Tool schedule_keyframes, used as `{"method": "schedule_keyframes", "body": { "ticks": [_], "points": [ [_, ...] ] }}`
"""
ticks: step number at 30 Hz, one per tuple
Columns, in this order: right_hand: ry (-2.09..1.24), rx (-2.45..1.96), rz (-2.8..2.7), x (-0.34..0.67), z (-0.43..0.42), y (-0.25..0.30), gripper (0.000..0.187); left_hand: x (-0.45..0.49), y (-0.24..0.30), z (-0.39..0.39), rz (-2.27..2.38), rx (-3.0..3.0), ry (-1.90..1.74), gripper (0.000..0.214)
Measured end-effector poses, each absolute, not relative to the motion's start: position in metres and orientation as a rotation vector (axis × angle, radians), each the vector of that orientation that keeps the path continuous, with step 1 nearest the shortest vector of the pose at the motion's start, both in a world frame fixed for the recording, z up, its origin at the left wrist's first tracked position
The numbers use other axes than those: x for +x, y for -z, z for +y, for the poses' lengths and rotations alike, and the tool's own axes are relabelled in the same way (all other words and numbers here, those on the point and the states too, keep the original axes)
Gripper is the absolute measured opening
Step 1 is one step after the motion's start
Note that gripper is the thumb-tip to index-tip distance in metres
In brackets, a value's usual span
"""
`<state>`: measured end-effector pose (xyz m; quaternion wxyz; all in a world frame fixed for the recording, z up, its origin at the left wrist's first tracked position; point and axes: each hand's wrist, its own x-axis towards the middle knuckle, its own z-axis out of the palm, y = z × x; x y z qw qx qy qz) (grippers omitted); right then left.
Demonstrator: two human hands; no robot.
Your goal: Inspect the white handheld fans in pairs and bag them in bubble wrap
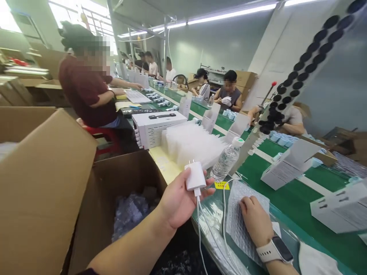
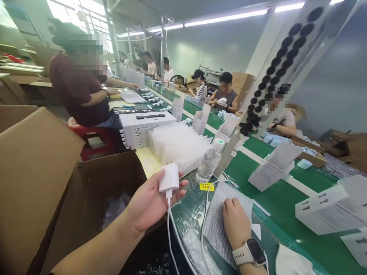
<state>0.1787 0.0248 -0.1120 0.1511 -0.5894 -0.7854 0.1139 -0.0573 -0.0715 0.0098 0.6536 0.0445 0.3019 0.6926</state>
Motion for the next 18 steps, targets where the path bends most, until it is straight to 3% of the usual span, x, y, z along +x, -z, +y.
{"method": "schedule_keyframes", "body": {
  "ticks": [6,15,18],
  "points": [
    [-0.473,-1.686,-2.122,0.191,0.027,0.115,0.013,-0.066,0.008,-0.066,0.699,0.330,-1.638,0.022],
    [-0.781,-1.633,-1.915,0.195,0.047,0.071,0.014,-0.089,0.030,-0.069,0.596,0.765,-1.722,0.081],
    [-0.752,-1.558,-1.788,0.184,0.070,0.036,0.015,-0.085,0.032,-0.073,0.532,0.769,-1.640,0.081]
  ]
}}
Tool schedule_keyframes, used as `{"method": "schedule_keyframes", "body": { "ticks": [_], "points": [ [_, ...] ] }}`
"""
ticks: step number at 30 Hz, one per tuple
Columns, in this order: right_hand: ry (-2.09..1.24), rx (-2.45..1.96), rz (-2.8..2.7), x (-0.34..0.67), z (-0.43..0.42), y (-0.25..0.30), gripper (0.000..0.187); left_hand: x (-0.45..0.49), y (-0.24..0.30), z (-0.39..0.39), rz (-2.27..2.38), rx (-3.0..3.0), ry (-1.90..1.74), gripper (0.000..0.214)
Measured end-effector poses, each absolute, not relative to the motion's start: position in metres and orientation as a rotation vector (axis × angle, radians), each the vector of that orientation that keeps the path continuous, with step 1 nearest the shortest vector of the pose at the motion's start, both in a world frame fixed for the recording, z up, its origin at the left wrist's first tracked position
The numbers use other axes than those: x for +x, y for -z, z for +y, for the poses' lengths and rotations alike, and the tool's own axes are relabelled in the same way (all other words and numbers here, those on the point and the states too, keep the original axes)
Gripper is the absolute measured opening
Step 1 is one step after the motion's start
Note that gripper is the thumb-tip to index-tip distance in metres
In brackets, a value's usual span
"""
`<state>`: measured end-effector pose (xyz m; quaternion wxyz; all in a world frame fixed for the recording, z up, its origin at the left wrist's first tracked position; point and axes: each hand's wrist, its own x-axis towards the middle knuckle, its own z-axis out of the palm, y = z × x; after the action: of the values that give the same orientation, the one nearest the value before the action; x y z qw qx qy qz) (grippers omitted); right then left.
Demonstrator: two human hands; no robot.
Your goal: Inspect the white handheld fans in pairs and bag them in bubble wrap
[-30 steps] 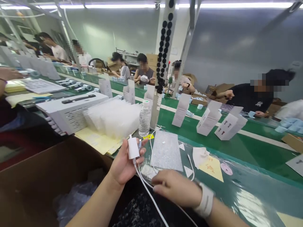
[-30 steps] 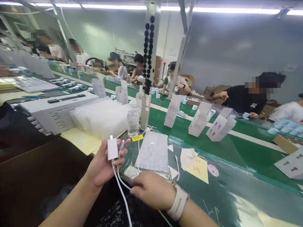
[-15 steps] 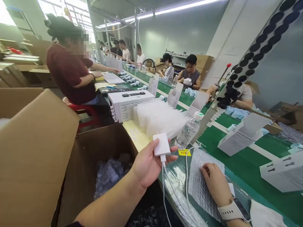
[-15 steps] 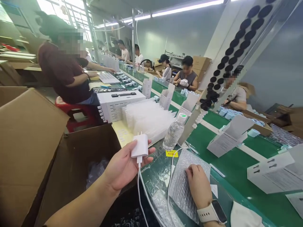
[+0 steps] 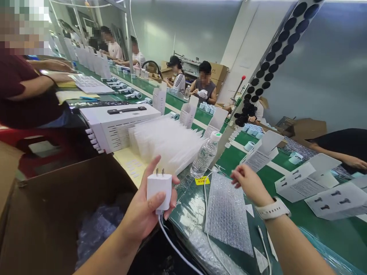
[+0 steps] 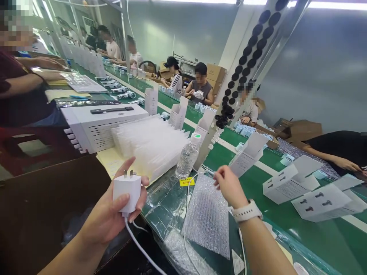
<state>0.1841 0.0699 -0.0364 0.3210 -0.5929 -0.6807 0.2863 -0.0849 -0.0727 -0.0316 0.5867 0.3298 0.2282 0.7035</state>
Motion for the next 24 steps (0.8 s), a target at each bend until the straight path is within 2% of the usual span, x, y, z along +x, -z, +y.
{"method": "schedule_keyframes", "body": {
  "ticks": [5,7,18,24],
  "points": [
    [-0.647,-1.443,-1.606,0.147,0.107,0.011,0.015,-0.080,0.037,-0.078,0.415,0.833,-1.489,0.043],
    [-0.645,-1.405,-1.547,0.136,0.113,0.014,0.016,-0.082,0.039,-0.080,0.436,0.844,-1.478,0.037],
    [-0.726,-1.344,-1.347,0.127,0.116,0.017,0.031,-0.077,0.039,-0.075,0.479,0.772,-1.508,0.040],
    [-0.968,-1.245,-1.516,0.136,0.021,0.018,0.043,-0.058,0.035,-0.079,0.260,0.940,-1.392,0.039]
  ]
}}
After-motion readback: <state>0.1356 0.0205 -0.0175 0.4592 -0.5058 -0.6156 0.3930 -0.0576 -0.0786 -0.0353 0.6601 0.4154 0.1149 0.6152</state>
